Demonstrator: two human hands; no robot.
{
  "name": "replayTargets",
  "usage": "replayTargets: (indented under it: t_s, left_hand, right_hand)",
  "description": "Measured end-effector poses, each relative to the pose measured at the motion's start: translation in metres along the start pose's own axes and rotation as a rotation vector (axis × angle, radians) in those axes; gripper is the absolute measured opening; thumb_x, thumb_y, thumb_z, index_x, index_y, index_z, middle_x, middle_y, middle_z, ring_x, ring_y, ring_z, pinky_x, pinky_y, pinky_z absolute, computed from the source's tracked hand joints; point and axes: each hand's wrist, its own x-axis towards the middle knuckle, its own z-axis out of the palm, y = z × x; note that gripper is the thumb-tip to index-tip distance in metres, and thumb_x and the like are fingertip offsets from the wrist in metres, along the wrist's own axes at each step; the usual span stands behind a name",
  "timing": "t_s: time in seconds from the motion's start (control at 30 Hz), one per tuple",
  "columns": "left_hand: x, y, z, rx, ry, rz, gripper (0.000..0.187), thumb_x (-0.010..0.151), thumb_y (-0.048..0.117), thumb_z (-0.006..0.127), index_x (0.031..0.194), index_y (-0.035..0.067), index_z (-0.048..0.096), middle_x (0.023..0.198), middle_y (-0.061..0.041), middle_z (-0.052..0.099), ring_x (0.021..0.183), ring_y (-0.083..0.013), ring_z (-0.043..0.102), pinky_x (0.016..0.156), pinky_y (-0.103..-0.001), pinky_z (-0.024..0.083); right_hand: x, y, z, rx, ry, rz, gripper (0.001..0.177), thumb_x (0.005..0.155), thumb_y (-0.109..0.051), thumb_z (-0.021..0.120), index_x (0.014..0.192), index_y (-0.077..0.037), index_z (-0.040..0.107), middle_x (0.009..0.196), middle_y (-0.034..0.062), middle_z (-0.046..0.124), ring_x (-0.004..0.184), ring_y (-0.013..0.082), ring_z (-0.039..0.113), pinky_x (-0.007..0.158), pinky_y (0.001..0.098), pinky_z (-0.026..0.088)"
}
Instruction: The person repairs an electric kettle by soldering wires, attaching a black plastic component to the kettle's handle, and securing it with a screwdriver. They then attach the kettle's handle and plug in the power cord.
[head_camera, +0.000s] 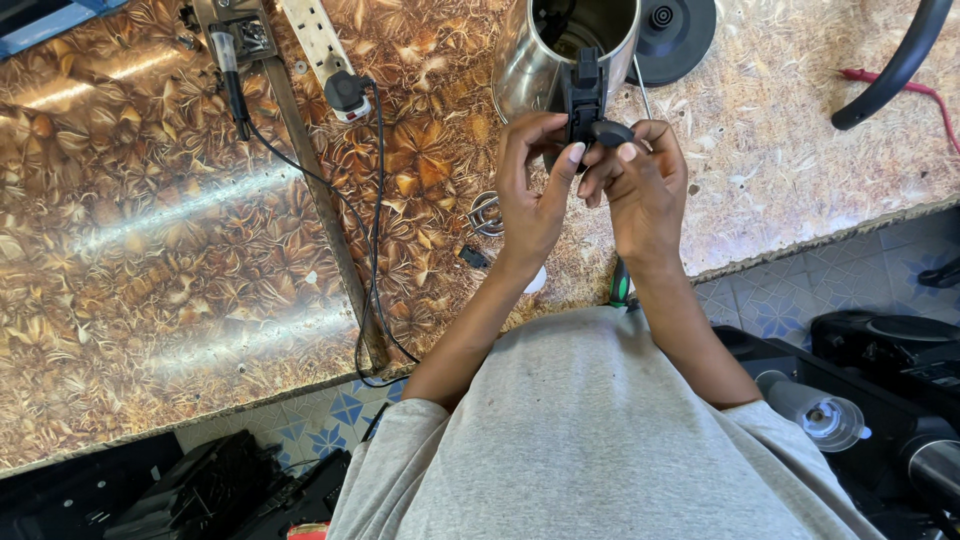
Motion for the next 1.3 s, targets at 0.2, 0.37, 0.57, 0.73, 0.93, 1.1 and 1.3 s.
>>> replayTargets:
  t_s: [0.2, 0.37, 0.57, 0.73, 0.93, 1.1, 1.3]
  left_hand:
    - [0.003, -0.004, 0.001, -0.001, -0.001, -0.011, 0.026, 0.102, 0.022, 0.069, 0.126, 0.013, 0.065, 0.124, -0.003, 0.057, 0.111, -0.0167, 0.059, 0.095, -0.036, 0.054]
    - [0.007, -0.002, 0.003, -0.016, 0.011, -0.027, 0.025, 0.100, 0.020, 0.072, 0.123, 0.013, 0.066, 0.121, -0.004, 0.057, 0.110, -0.0166, 0.060, 0.095, -0.035, 0.054]
    - [0.008, -0.004, 0.005, -0.087, 0.037, -0.085, 0.025, 0.098, 0.021, 0.075, 0.120, 0.013, 0.066, 0.118, -0.003, 0.060, 0.103, -0.0144, 0.063, 0.090, -0.034, 0.055]
    - [0.006, -0.010, 0.006, -0.188, 0.016, -0.147, 0.032, 0.099, 0.021, 0.074, 0.126, 0.010, 0.060, 0.108, -0.004, 0.064, 0.098, -0.0148, 0.067, 0.087, -0.035, 0.057]
    - [0.005, -0.027, 0.003, -0.226, -0.025, -0.202, 0.032, 0.104, 0.029, 0.065, 0.125, 0.005, 0.059, 0.102, -0.011, 0.064, 0.094, -0.0182, 0.065, 0.083, -0.037, 0.055]
    - [-0.010, -0.063, 0.003, -0.368, -0.166, -0.322, 0.033, 0.112, 0.033, 0.051, 0.117, 0.008, 0.072, 0.101, -0.011, 0.072, 0.098, -0.0204, 0.069, 0.088, -0.039, 0.056]
    - [-0.026, -0.023, 0.019, -0.321, -0.167, -0.412, 0.039, 0.113, 0.039, 0.047, 0.129, 0.009, 0.067, 0.114, -0.015, 0.068, 0.114, -0.0310, 0.065, 0.107, -0.050, 0.047]
  right_hand:
    - [-0.008, 0.011, 0.004, -0.089, 0.027, -0.009, 0.026, 0.101, -0.018, 0.067, 0.112, -0.004, 0.048, 0.081, 0.0226, 0.069, 0.057, 0.0310, 0.073, 0.043, 0.0308, 0.058]
    - [-0.013, 0.012, 0.011, -0.273, 0.034, -0.052, 0.024, 0.103, -0.021, 0.068, 0.108, -0.002, 0.054, 0.073, 0.0200, 0.067, 0.051, 0.0268, 0.070, 0.039, 0.0295, 0.055]
    - [-0.010, -0.004, 0.020, -0.468, -0.027, -0.124, 0.022, 0.106, -0.020, 0.064, 0.100, -0.001, 0.057, 0.065, 0.0174, 0.065, 0.048, 0.0221, 0.066, 0.038, 0.0260, 0.048]
    - [-0.003, 0.000, 0.008, -0.551, -0.080, -0.174, 0.017, 0.108, -0.013, 0.063, 0.099, 0.000, 0.057, 0.062, 0.0167, 0.063, 0.047, 0.0201, 0.064, 0.039, 0.0245, 0.044]
    - [0.001, -0.004, -0.002, -0.805, -0.118, -0.307, 0.016, 0.109, -0.007, 0.066, 0.097, 0.003, 0.062, 0.064, 0.0147, 0.061, 0.051, 0.0168, 0.058, 0.047, 0.0240, 0.042]
    - [-0.003, -0.003, 0.008, -0.950, -0.105, -0.471, 0.035, 0.107, -0.010, 0.072, 0.129, 0.004, 0.049, 0.083, 0.0191, 0.062, 0.063, 0.0240, 0.060, 0.053, 0.0329, 0.046]
    - [-0.003, -0.011, -0.005, -1.065, -0.073, -0.629, 0.023, 0.105, 0.000, 0.071, 0.123, 0.007, 0.059, 0.092, 0.0158, 0.059, 0.066, 0.0227, 0.060, 0.053, 0.0310, 0.049]
